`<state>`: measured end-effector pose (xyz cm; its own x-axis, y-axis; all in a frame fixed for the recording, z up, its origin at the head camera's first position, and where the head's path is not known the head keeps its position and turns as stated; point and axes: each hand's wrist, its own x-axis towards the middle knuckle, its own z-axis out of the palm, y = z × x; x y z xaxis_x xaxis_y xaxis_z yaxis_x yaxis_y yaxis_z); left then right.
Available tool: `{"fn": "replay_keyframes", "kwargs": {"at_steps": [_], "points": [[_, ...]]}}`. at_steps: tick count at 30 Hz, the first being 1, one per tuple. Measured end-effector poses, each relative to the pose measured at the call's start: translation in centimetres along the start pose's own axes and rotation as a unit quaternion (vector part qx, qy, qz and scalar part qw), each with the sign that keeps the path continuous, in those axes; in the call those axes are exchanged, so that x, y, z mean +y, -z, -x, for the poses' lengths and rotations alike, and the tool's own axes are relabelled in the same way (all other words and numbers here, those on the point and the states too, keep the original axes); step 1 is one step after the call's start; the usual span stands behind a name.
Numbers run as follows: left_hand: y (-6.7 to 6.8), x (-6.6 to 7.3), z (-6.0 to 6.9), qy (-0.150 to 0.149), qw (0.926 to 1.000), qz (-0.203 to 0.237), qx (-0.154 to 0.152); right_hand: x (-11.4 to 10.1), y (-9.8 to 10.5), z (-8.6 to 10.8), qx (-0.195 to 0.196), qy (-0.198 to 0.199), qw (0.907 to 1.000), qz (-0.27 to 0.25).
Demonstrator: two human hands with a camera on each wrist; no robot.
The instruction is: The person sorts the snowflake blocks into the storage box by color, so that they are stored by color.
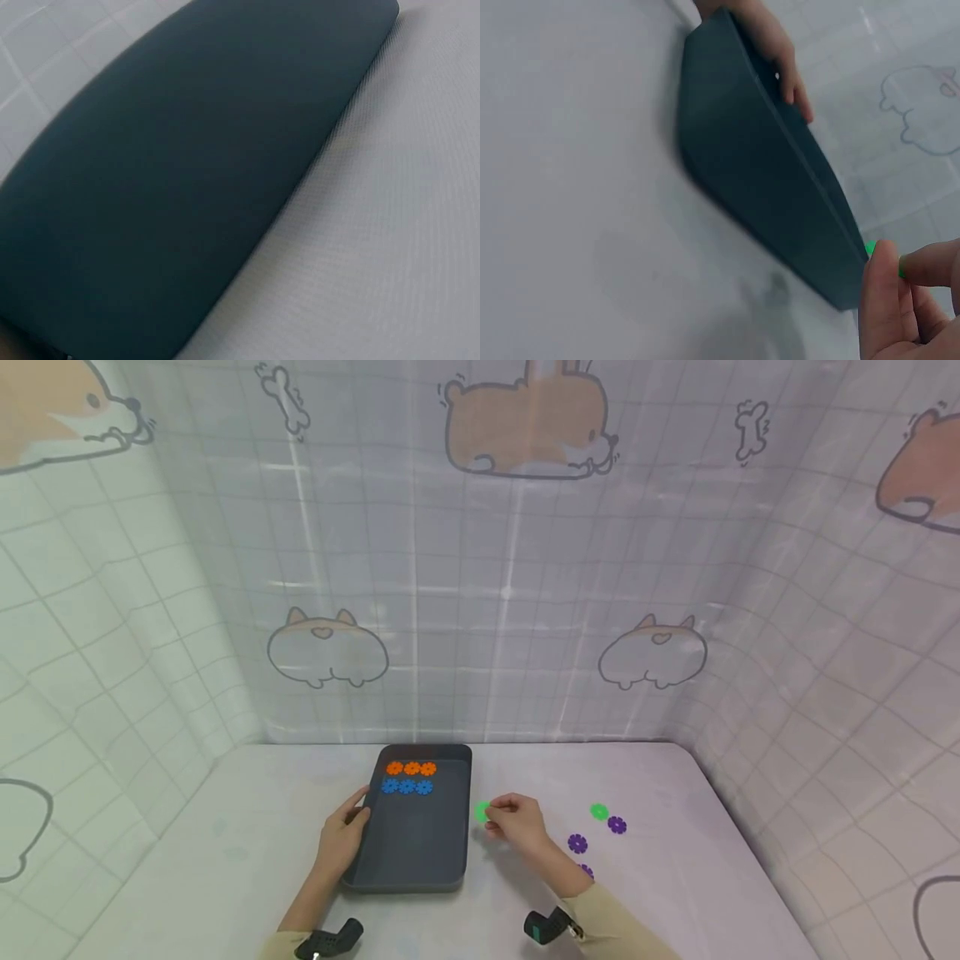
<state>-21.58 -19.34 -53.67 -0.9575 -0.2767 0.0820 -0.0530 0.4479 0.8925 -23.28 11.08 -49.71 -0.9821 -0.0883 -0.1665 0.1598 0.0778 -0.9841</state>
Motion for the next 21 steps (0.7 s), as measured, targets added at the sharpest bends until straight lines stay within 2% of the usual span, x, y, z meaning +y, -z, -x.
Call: {"fn": "replay_keyframes", "kwargs": {"at_steps": [6,14,21], "points": [[0.0,0.0,-0.1,0.002,1.0000,-0.001,0.000,-1.3,-1.4,0.2,-0.021,0.005,0.9997,-0.013],[0.0,-0.4,0.0,0.005,1.0000,0.000,-0.002,-1.7,-4.0,-0.2,-0.067,-0.013,0.9967,-0.045],[-0.1,-0.2,-0.2,0.012,0.9999,0.006,-0.003,-2.4,-6.4,-0.9,-0.081,-0.013,0.9960,-0.036]]}}
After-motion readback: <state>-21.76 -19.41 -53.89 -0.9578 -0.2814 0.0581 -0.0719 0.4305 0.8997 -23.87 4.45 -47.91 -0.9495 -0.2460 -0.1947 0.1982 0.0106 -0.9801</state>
